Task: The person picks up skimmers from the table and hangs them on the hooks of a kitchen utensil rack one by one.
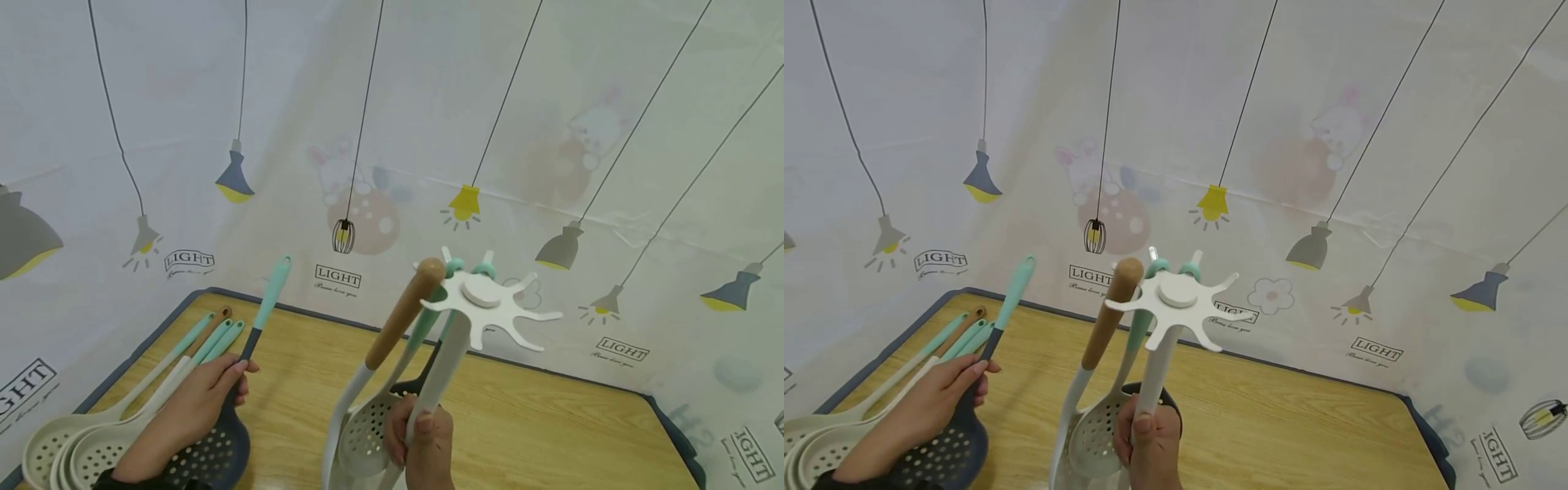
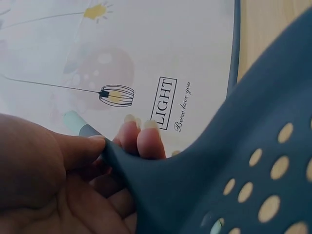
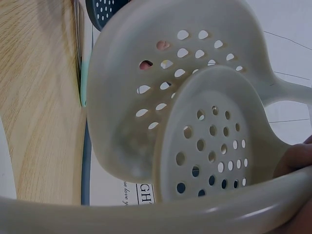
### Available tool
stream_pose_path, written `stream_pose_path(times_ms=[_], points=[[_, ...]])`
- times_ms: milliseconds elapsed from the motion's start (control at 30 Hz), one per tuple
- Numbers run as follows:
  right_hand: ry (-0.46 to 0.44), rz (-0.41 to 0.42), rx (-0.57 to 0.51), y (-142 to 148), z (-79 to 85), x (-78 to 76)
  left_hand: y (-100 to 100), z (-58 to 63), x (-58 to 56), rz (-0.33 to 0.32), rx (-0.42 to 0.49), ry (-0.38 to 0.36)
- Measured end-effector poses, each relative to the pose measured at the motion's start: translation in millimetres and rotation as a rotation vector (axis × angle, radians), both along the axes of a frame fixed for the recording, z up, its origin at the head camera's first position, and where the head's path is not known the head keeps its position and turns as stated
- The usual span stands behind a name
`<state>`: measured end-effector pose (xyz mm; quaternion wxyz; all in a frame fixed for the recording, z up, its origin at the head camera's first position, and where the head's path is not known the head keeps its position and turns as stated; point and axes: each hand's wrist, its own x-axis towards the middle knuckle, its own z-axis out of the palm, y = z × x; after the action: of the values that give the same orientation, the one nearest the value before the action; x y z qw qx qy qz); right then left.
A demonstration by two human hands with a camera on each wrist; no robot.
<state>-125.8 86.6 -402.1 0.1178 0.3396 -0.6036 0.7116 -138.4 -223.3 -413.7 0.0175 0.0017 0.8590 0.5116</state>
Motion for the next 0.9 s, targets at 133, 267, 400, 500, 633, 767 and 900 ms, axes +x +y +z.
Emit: stream_pose_path(times_ms=[133,267,400,500,633,767,900], points=[[0.028,0.023,-0.012,0,-0.1,-1.3,3,4.5,0.4,-0.006,0.016,-0.002],[0.036,0.043,-0.015,0,-0.1,-2.0,5,12.6,3.7,-0.018,0.042,0.010],[0.013,0.080,-0.023,2,-0.4,-1.9,9,20.8,8.2,-0.020,0.091,0.029],[0.021,0.131,-0.036,3,-0.4,-3.1,12,25.9,11.4,-0.010,0.123,0.044],[0.031,0.236,-0.066,5,0.4,-6.6,16,31.2,15.0,0.003,0.124,0.090],[0.028,0.376,-0.113,6,1.4,-11.6,16,35.2,18.1,0.012,0.099,0.138],[0.057,0.461,-0.128,6,2.6,-15.2,16,37.8,21.1,0.008,0.074,0.152]])
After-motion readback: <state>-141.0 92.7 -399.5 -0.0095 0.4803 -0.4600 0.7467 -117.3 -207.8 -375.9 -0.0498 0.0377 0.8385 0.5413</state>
